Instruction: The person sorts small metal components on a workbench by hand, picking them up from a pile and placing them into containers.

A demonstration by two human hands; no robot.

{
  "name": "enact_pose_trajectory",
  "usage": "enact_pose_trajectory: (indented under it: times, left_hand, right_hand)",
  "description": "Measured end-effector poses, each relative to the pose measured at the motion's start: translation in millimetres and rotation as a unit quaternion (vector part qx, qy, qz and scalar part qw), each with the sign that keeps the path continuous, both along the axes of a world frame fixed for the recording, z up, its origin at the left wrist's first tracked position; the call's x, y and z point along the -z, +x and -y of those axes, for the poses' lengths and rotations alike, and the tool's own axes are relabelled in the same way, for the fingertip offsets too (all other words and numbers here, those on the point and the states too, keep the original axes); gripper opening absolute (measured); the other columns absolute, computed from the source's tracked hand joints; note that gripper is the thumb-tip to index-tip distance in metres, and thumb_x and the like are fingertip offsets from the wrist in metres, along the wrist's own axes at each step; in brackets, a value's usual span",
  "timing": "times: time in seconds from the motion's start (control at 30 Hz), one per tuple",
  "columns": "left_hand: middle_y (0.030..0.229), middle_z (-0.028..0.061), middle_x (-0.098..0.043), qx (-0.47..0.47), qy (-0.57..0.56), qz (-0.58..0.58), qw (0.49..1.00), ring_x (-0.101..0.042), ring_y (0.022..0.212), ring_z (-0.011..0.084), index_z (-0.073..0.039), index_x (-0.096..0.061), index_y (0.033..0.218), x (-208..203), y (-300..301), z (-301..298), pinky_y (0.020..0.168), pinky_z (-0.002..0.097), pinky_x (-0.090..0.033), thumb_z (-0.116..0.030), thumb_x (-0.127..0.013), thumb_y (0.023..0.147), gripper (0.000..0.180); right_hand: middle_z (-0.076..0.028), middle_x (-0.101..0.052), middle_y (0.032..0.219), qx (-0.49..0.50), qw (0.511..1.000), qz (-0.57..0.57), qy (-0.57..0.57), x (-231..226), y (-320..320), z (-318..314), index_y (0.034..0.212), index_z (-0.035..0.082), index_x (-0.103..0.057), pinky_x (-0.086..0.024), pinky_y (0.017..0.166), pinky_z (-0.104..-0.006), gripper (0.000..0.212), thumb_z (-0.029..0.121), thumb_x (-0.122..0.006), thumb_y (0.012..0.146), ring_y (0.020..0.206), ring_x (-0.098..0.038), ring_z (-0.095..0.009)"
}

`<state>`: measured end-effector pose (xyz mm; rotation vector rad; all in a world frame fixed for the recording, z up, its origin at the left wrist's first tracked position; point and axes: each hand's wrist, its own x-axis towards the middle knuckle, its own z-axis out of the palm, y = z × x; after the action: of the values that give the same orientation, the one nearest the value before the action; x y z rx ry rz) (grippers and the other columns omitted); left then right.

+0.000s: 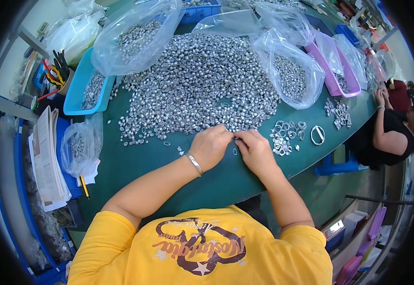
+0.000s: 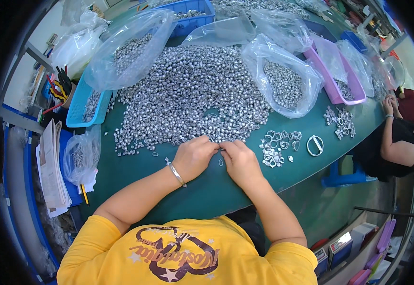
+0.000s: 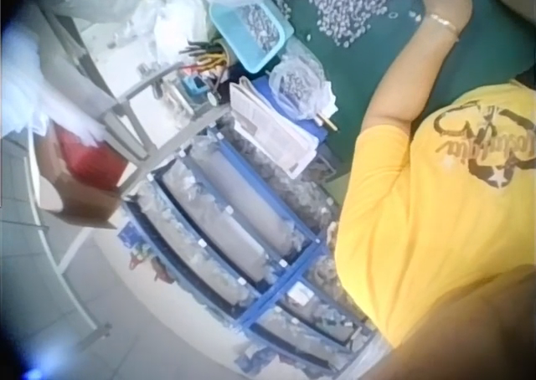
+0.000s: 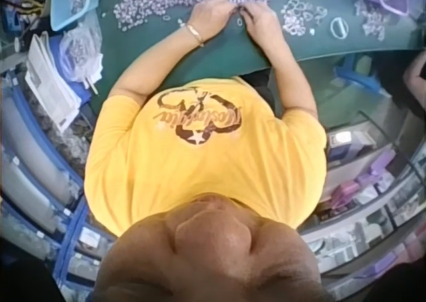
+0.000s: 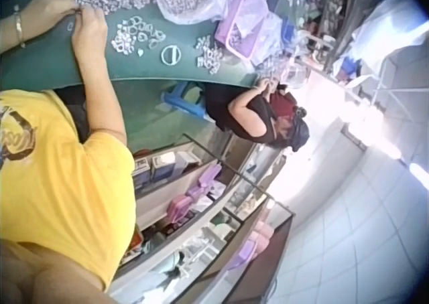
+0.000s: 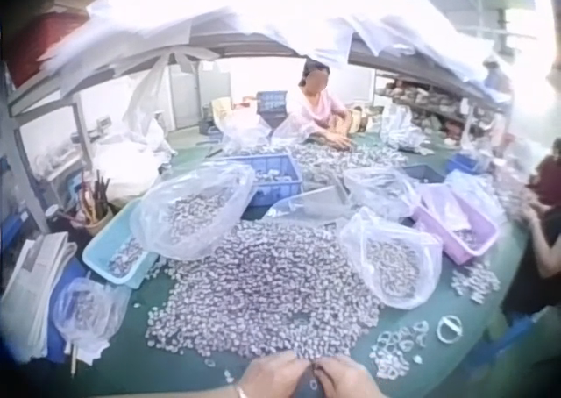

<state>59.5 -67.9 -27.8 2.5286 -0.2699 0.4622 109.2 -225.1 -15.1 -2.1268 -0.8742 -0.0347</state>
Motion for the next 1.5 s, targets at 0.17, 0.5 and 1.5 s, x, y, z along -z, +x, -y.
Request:
enact_pose_trajectory:
  times: [0.17,0.5,1.5]
  left_hand:
    - [0.068,0.0042,-0.054,-0.055,-0.266,-0.089,0.958,-0.054,0.058,0.0152,-0.006,-0.061,0.078,-19.1,-12.2,-13.5,0.051,0.0271,-0.044,-0.007,-0.061,0.075,0.003]
    - [0.067,0.0074,-0.052,-0.071,-0.109,-0.107,0.986,-0.054,0.061,0.0201,-0.005,-0.063,0.076,-19.4,-20.2,-32.5,0.057,0.0302,-0.044,-0.014,-0.068,0.071,0.011]
    - [0.061,0.0039,-0.043,-0.066,-0.131,-0.099,0.984,-0.044,0.052,0.0148,-0.009,-0.066,0.083,-25.8,-64.5,-47.0,0.050,0.0260,-0.038,-0.011,-0.070,0.069,0.015]
  right_hand:
    - [-0.014,-0.053,0.078,-0.016,1.000,-0.014,-0.015,2.0,1.8,5.7,0.081,0.003,-0.056,-0.046,0.062,-0.0410,0.008,0.003,-0.059,0.074,0.072,-0.055,-0.034]
    - [-0.014,-0.053,0.079,-0.040,0.999,-0.006,-0.016,0.0,4.7,1.0,0.080,0.001,-0.054,-0.046,0.058,-0.0381,0.007,0.003,-0.059,0.076,0.066,-0.054,-0.032]
    - [-0.008,-0.058,0.071,-0.092,0.974,-0.201,0.047,-10.6,-1.8,-38.7,0.082,0.002,-0.063,-0.045,0.059,-0.0259,0.006,0.006,-0.060,0.078,0.060,-0.056,-0.018]
